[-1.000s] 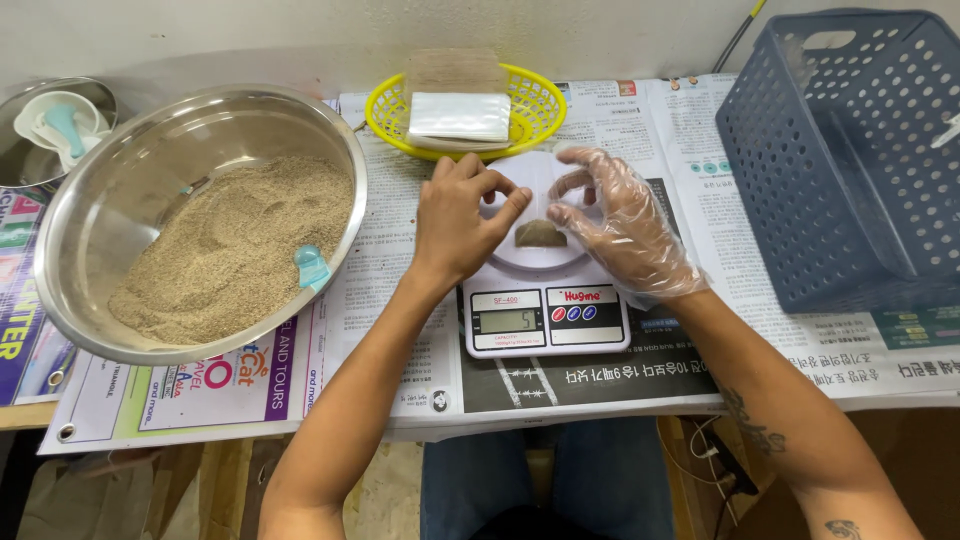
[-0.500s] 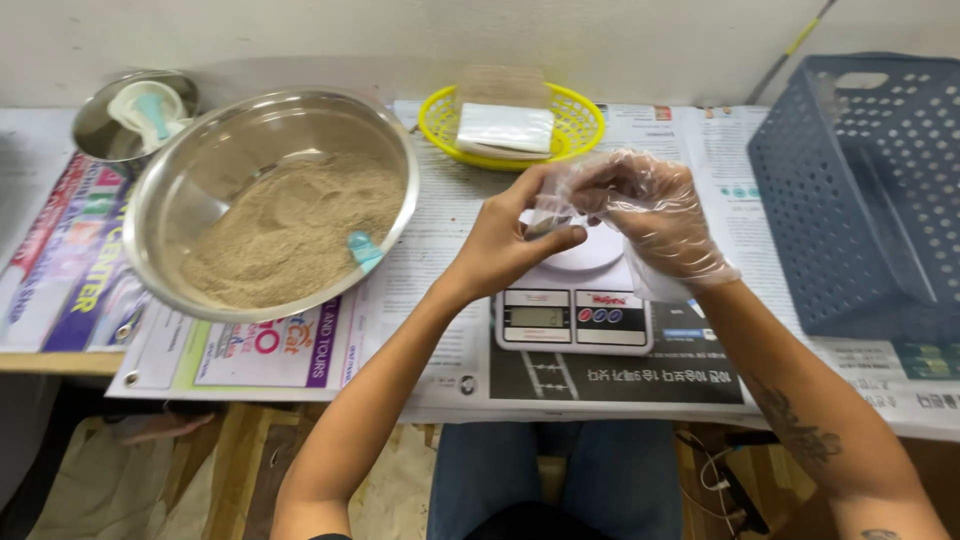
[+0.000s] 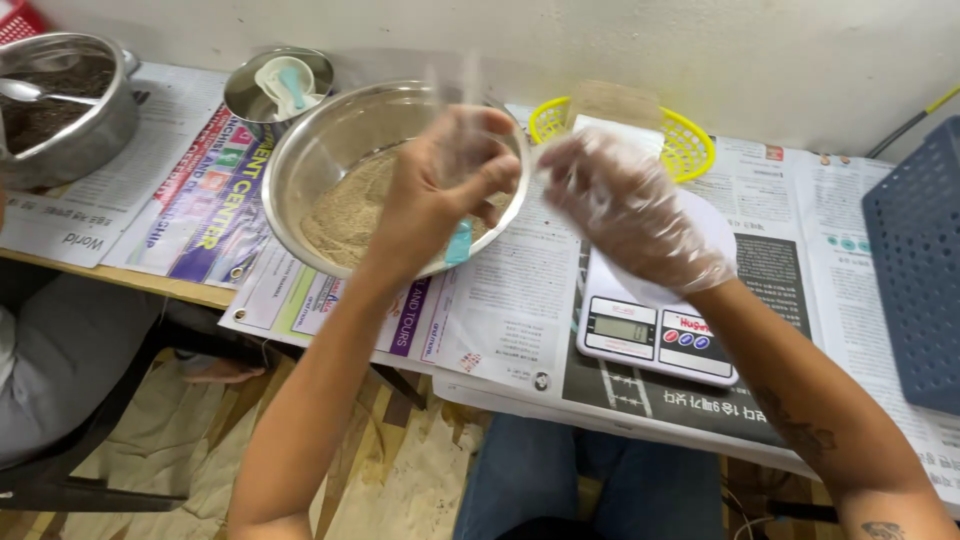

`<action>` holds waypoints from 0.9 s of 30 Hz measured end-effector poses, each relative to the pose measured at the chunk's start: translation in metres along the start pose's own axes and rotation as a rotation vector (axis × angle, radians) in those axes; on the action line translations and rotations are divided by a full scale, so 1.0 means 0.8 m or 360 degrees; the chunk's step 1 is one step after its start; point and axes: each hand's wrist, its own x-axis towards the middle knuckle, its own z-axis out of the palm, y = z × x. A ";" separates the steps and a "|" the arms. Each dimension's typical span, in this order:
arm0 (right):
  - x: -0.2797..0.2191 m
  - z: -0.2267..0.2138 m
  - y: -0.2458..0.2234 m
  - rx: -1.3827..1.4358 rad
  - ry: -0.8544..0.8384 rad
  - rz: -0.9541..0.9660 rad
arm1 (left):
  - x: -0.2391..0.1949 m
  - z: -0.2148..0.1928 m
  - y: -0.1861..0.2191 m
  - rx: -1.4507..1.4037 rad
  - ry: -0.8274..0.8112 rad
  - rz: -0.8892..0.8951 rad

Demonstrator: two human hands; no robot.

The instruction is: Scooping powder into small bags, weighing them on a digital scale, and placing them in a crate

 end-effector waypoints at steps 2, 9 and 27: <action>-0.004 0.020 0.004 -0.0326 -0.0386 -0.0235 | -0.002 -0.033 0.006 0.0236 0.0127 -0.0006; -0.008 0.093 0.039 -0.0833 -0.0307 -0.0824 | 0.022 -0.112 -0.065 0.0965 0.0337 0.0051; 0.008 -0.007 0.008 -0.1438 -0.0661 -0.0709 | 0.030 -0.136 -0.128 0.1150 0.0336 0.0280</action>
